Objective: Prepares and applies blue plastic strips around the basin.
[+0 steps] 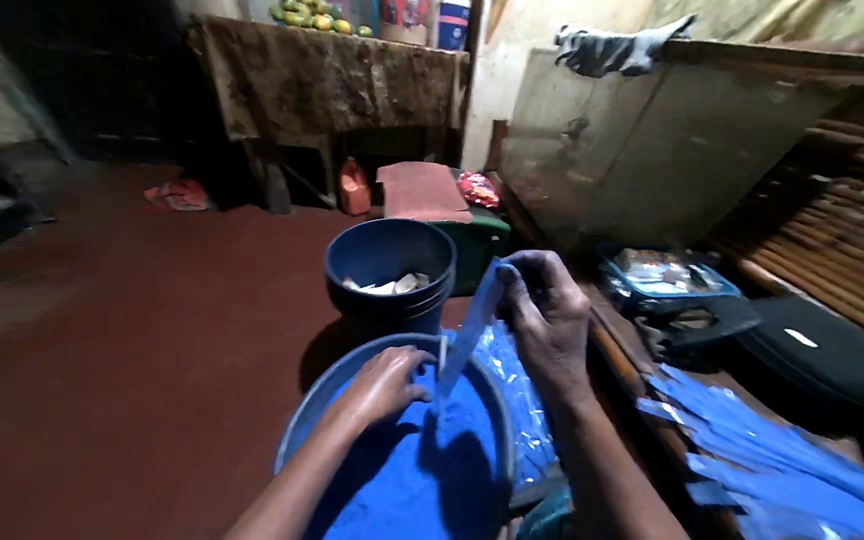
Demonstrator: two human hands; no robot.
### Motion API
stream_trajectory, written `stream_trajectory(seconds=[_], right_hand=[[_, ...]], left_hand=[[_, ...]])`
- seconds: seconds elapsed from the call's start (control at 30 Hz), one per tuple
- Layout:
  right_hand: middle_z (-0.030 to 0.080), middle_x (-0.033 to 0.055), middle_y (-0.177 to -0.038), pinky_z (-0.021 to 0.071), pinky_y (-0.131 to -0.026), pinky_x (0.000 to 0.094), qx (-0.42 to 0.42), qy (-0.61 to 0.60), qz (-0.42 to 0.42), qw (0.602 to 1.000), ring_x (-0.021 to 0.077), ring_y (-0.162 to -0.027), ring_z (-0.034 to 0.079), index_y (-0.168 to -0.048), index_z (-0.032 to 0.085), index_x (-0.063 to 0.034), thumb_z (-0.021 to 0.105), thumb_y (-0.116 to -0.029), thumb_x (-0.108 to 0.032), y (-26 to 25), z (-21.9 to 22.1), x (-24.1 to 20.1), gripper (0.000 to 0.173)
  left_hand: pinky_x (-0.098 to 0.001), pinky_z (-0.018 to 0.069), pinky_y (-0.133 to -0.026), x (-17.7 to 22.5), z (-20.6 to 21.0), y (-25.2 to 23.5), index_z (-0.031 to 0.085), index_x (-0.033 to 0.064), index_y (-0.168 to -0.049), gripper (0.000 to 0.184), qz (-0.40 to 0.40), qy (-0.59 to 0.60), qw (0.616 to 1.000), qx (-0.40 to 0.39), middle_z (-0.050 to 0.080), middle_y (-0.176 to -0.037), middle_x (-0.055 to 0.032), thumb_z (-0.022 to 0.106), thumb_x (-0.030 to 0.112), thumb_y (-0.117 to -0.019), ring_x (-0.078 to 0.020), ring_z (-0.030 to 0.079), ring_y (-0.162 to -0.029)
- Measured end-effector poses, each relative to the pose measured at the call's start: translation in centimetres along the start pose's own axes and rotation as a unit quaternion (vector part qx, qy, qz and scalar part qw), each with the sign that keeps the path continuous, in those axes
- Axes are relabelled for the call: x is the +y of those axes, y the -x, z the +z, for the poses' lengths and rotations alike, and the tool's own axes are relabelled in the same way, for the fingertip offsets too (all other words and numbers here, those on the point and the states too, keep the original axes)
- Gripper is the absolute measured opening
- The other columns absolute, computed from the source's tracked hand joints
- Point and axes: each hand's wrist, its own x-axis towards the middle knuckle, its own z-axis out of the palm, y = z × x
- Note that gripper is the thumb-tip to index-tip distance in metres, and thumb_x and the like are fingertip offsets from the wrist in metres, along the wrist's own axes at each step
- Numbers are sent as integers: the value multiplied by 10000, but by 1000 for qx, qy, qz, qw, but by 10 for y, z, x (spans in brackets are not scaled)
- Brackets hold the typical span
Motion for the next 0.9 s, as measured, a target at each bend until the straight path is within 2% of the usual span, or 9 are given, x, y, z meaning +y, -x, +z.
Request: stream_trajectory(seconds=[0.13,0.3,0.4,0.53,0.63,0.73,0.8,0.83,0.9], right_hand=[[663,76,-896,565,-646,257,87,13,56,994,88,-712,636,-1080,643,-2,603,-1002,-61,-14,-38,1,106],[704,97,-929,610,-668,330,195,18,219,956,130,-710,682,-1177,645,12,597,-1035,-141,-6,-147,38,214],[678,151,-974,610,-718,372,277,51,270,921,180,-757,689,-1210,599,70,572,-1045,-121,19,-228,69,254],[646,179,-940,592,-664,312,382,116,342,851,165,-703,672,-1225,551,124,527,-1056,-73,67,-313,99,261],[630,185,-966,591,-648,295,398,176,400,806,155,-692,671,-1239,536,123,509,-1066,-87,104,-356,109,274],[628,258,-1177,584,-848,396,342,323,423,774,251,-955,685,-1331,534,109,581,-1029,-131,127,-374,101,388],[514,356,-1390,477,-1044,504,310,397,363,784,404,-1226,587,-1430,448,128,614,-995,-143,131,-368,91,538],[475,362,-1424,496,-1009,478,303,412,319,798,393,-1198,596,-1452,423,123,599,-991,-141,131,-357,87,559],[557,299,-1319,553,-821,330,266,388,223,854,217,-962,651,-1382,483,132,562,-1001,-124,132,-317,77,466]], left_hand=[[-643,515,-917,-11,7,0,710,-18,-1228,398,85,-3,993,80,719,-1079,-250,801,132,-870,-432,696,-974],[-663,495,-954,-13,-3,-4,641,-84,-1292,410,87,9,996,27,678,-1167,-326,712,146,-960,-493,677,-1037],[-657,478,-980,-7,-4,-6,640,-67,-1305,407,67,-5,998,4,683,-1184,-305,693,178,-984,-486,667,-1076],[-642,489,-974,-3,-2,-8,622,-56,-1336,415,63,-5,998,-15,686,-1193,-290,675,175,-996,-468,674,-1076],[-626,502,-960,0,0,-6,627,-54,-1333,415,65,-1,998,-15,685,-1187,-295,675,186,-998,-460,680,-1060],[-596,540,-898,0,-1,2,663,-25,-1301,354,83,-15,996,6,704,-1145,-263,671,141,-987,-416,704,-987],[-579,563,-829,-6,0,9,701,-1,-1243,295,112,-34,992,56,729,-1061,-219,670,74,-960,-375,719,-897],[-568,573,-800,-9,0,11,717,14,-1214,277,122,-45,988,82,738,-1030,-195,667,65,-947,-351,723,-859],[-518,584,-725,-10,-1,17,736,24,-1158,242,125,-62,984,110,738,-960,-163,657,118,-949,-301,711,-767]])
